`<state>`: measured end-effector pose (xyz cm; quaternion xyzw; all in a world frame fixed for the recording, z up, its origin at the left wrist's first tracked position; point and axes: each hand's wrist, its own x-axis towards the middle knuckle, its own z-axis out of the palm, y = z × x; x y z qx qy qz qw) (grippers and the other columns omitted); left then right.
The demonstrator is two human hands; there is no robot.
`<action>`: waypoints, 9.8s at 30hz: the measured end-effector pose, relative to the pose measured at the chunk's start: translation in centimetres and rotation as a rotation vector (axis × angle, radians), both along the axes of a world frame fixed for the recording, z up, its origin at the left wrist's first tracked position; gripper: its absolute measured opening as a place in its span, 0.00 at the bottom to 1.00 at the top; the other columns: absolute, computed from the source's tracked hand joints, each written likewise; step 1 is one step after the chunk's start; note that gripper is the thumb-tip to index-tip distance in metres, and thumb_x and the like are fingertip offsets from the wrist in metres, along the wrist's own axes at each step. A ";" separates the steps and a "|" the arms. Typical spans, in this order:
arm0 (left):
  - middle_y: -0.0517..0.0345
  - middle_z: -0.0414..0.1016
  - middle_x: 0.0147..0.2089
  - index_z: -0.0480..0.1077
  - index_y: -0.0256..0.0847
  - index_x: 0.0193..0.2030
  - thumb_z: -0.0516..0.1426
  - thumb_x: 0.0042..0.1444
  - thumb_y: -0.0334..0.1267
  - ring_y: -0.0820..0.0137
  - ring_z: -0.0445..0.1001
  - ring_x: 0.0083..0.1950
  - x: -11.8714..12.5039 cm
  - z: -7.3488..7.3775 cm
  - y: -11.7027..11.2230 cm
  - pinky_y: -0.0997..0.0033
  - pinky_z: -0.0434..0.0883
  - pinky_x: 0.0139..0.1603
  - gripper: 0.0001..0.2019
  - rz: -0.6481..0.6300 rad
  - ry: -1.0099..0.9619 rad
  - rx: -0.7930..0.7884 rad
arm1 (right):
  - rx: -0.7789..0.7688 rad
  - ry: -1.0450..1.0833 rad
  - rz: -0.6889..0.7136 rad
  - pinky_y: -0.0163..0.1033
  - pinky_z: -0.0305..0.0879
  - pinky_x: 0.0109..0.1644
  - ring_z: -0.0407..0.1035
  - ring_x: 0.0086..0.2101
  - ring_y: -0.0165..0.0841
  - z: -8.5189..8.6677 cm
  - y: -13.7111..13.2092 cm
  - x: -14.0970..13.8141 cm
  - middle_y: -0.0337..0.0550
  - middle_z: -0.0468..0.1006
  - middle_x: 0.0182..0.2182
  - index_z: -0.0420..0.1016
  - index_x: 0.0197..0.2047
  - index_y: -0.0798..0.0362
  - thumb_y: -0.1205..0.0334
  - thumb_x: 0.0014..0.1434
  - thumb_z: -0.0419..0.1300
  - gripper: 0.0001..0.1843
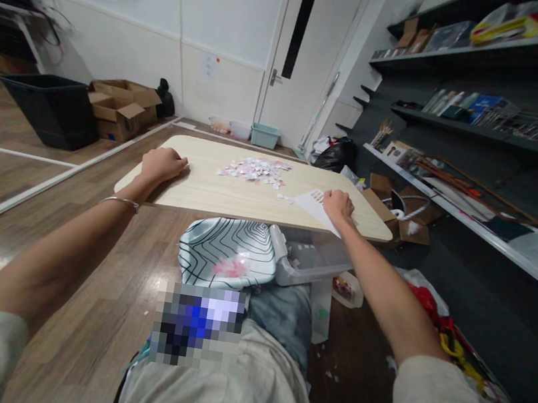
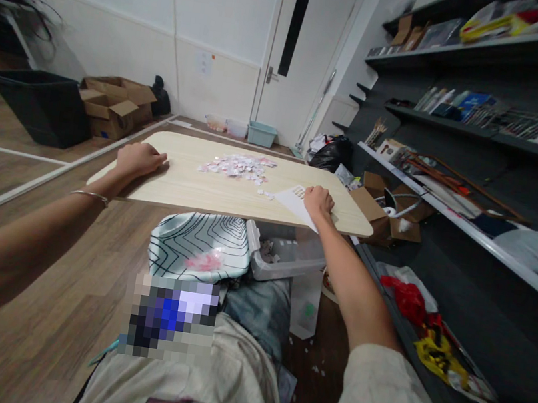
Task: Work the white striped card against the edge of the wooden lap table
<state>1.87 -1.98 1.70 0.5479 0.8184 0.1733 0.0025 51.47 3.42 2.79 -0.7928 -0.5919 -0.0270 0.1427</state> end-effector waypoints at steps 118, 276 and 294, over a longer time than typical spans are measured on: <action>0.24 0.95 0.62 0.94 0.36 0.55 0.61 0.76 0.55 0.32 0.89 0.67 -0.9 -0.9 0.8 0.43 0.81 0.67 0.26 0.000 -0.009 0.001 | -0.002 -0.185 0.086 0.51 0.79 0.75 0.87 0.72 0.61 1.4 -4.0 0.5 0.78 0.91 0.70 0.96 0.73 0.63 0.53 0.94 0.49 0.36; 0.24 0.95 0.56 0.94 0.40 0.50 0.64 0.71 0.55 0.30 0.90 0.64 -0.7 -0.7 0.5 0.43 0.82 0.64 0.22 0.004 -0.045 0.032 | -0.041 -0.212 0.316 0.41 0.78 0.67 0.90 0.69 0.53 0.5 -4.1 -2.0 0.64 0.97 0.64 1.02 0.63 0.52 0.52 0.95 0.52 0.33; 0.24 0.96 0.62 0.97 0.40 0.58 0.62 0.72 0.57 0.32 0.91 0.67 -0.7 -0.5 0.6 0.48 0.81 0.63 0.28 0.008 -0.008 -0.005 | -0.045 0.025 -0.007 0.56 0.79 0.80 0.84 0.77 0.62 0.7 1.0 0.6 0.83 0.86 0.76 0.90 0.80 0.68 0.56 0.92 0.50 0.36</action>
